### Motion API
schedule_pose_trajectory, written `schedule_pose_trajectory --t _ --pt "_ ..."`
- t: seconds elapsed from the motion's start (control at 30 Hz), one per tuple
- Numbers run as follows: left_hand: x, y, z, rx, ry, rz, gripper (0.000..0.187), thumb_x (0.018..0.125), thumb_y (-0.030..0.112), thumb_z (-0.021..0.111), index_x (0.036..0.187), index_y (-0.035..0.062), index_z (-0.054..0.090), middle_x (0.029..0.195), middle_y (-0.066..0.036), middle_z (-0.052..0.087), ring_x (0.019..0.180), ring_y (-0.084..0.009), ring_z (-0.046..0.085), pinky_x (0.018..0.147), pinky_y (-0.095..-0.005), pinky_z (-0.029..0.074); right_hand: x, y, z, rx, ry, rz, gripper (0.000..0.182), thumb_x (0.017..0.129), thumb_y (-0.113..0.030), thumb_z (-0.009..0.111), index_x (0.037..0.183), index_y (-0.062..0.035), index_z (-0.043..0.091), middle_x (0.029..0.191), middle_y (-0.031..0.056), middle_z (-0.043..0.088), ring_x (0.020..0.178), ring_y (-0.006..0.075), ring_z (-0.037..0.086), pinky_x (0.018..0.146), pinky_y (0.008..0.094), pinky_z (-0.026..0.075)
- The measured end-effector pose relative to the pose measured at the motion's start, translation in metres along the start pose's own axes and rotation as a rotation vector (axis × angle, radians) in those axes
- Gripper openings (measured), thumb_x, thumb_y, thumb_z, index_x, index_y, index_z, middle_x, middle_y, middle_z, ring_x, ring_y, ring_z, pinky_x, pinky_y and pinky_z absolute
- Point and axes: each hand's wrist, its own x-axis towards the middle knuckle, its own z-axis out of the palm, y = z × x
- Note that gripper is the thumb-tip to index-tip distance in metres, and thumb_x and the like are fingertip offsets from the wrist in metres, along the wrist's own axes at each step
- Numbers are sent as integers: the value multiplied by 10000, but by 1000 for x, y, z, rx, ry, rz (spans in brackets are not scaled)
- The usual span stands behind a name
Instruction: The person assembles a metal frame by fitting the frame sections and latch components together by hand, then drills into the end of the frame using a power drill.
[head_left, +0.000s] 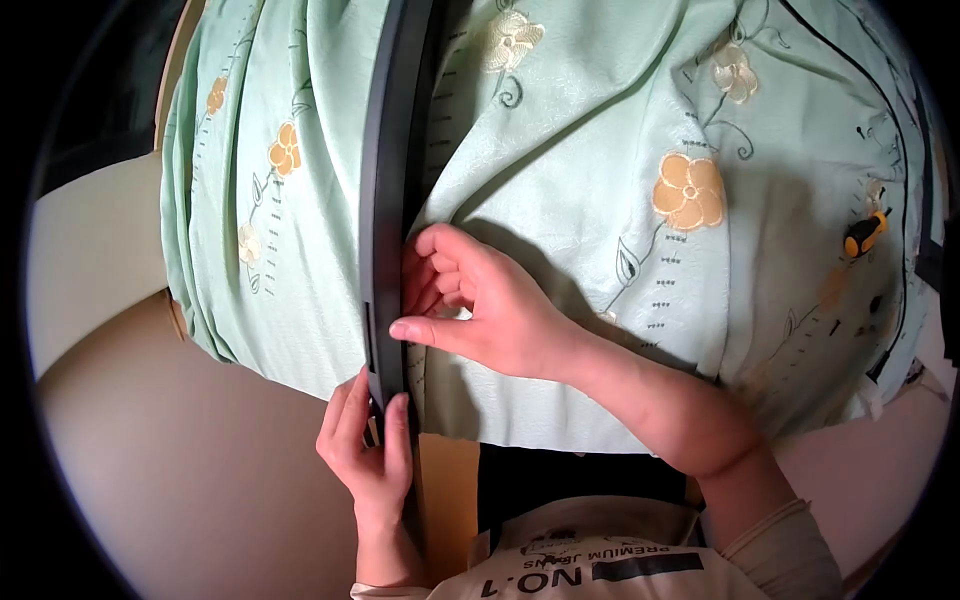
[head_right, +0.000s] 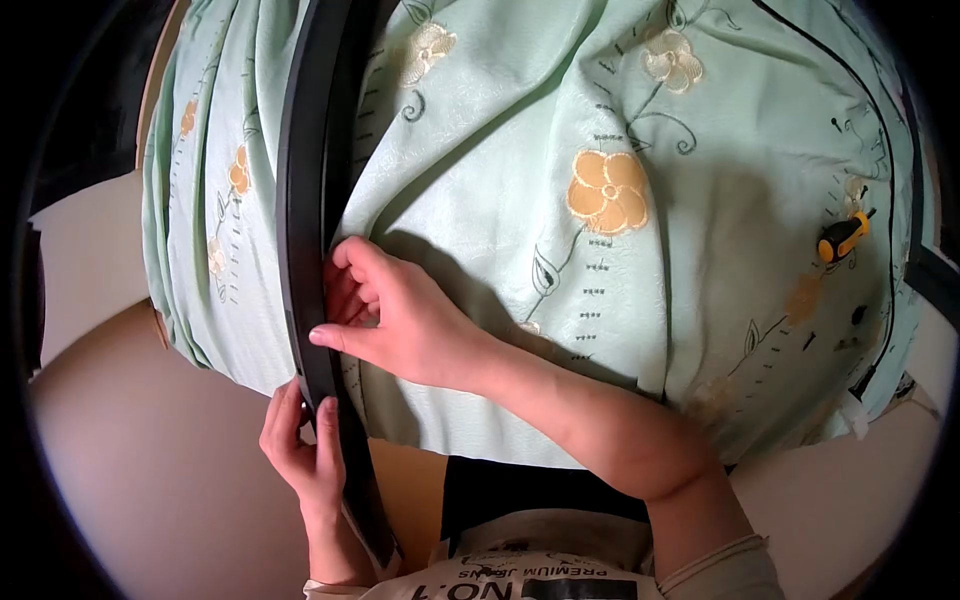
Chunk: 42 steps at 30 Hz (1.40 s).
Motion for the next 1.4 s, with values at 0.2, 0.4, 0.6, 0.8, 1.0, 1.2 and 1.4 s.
schedule_pose_trajectory --t 0.2,0.4,0.6,0.8,1.0,1.2,1.4 --pt "1 -18 0 -314 7 -121 265 915 52 716 1127 -101 674 828 -64 601 716 -101 517 623 -211 415 0 -3 9 -14 92 49 130 950 6 684 1033 51 594 863 90 703 804 127 711 709 254 578" --pt "5 -12 -5 -565 -48 -375 229 948 48 691 1128 -93 680 902 3 637 745 -47 497 688 -195 414 -2 -5 15 -3 102 89 84 948 9 681 968 69 626 829 88 715 775 128 721 681 244 584" --pt "7 -17 -5 -728 -69 -478 244 950 37 686 1157 -92 686 928 -3 685 812 -50 567 758 -192 447 -2 -5 19 -10 144 111 94 938 0 696 987 70 656 838 94 730 761 132 726 678 240 590" --pt "7 -23 -9 -747 -133 -462 300 984 109 643 1198 -100 654 975 -80 735 828 -109 677 770 -234 533 7 -12 21 -153 191 63 120 900 -32 726 883 74 672 738 119 717 659 155 711 602 264 552" --pt "10 -28 -9 -834 -127 -518 280 997 142 614 1156 -84 653 936 -105 734 787 -142 687 748 -270 545 11 -13 33 -379 218 -18 130 919 -30 707 842 57 649 655 59 669 557 76 586 520 236 441" --pt "19 -40 -9 -1088 -261 -500 311 1003 170 614 1175 -83 668 962 -139 746 807 -163 707 772 -283 564 10 -17 47 -489 317 -27 132 811 -14 696 706 61 666 638 190 674 617 313 709 614 376 569" --pt "22 -53 -6 -1173 -278 -539 346 1008 236 611 1181 -57 671 995 -142 738 819 -166 714 744 -296 579 23 -28 53 -602 314 -126 190 771 17 625 582 40 619 479 176 575 447 324 632 501 378 544"
